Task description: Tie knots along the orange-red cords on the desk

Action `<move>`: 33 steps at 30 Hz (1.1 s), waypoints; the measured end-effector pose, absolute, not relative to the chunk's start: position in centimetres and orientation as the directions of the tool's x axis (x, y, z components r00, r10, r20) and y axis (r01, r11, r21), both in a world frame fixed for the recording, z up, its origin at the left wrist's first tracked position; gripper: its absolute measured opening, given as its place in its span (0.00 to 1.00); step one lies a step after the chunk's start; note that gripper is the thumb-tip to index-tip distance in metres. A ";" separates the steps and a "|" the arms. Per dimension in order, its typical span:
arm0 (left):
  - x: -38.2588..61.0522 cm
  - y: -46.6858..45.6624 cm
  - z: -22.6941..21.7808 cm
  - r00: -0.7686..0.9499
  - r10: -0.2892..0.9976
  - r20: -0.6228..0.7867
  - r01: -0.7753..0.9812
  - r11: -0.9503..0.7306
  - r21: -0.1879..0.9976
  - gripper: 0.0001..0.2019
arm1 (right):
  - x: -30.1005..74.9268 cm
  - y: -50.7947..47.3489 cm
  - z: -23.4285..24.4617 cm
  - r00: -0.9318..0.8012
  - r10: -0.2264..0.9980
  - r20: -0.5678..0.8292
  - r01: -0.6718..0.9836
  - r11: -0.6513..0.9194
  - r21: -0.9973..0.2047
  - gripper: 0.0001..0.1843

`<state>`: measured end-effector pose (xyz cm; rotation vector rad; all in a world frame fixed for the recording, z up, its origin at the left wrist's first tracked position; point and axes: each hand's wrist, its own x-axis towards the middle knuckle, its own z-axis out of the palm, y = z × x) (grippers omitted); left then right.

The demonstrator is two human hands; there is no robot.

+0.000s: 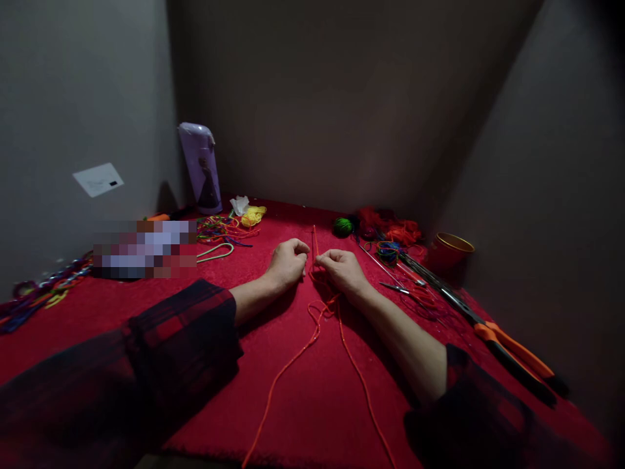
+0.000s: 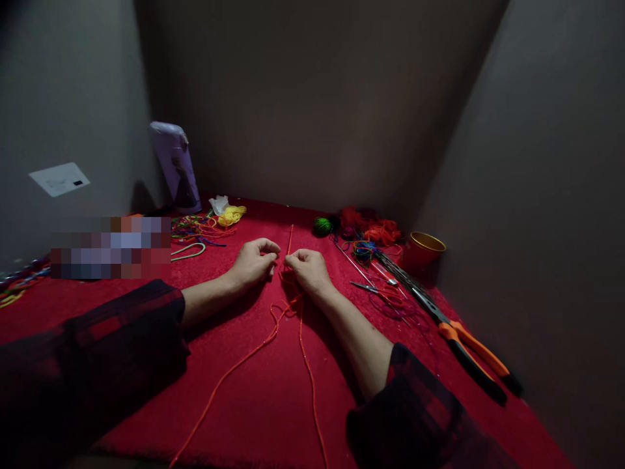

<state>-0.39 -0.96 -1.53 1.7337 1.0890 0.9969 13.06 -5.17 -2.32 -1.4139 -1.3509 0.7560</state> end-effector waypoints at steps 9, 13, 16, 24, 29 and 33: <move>0.0 -1.1 -1.1 0.456 0.869 0.193 0.244 -0.331 0.911 0.05 | 13.0 -5.2 -2.3 0.166 0.970 0.179 0.312 0.121 -0.942 0.17; -0.1 -1.0 -1.2 0.477 0.858 0.192 0.260 -0.346 0.901 0.05 | 13.1 -5.2 -2.4 0.168 0.969 0.178 0.329 0.115 -0.937 0.18; -0.1 -1.0 -1.3 0.474 0.858 0.199 0.271 -0.357 0.894 0.05 | 13.0 -5.2 -2.3 0.167 0.970 0.177 0.327 0.115 -0.938 0.19; 0.0 -1.0 -1.3 0.423 0.879 0.219 0.331 -0.374 0.866 0.05 | 13.0 -5.1 -2.2 0.174 0.967 0.186 0.349 0.116 -0.930 0.20; -0.1 -2.1 0.1 0.501 0.865 0.020 0.251 -0.167 0.954 0.07 | 13.1 -5.0 -2.5 0.167 0.968 0.186 0.335 0.122 -0.934 0.20; 0.0 -2.3 0.8 0.563 0.823 -0.074 0.273 -0.101 0.957 0.09 | 13.2 -4.9 -2.5 0.149 0.974 0.170 0.315 0.116 -0.942 0.22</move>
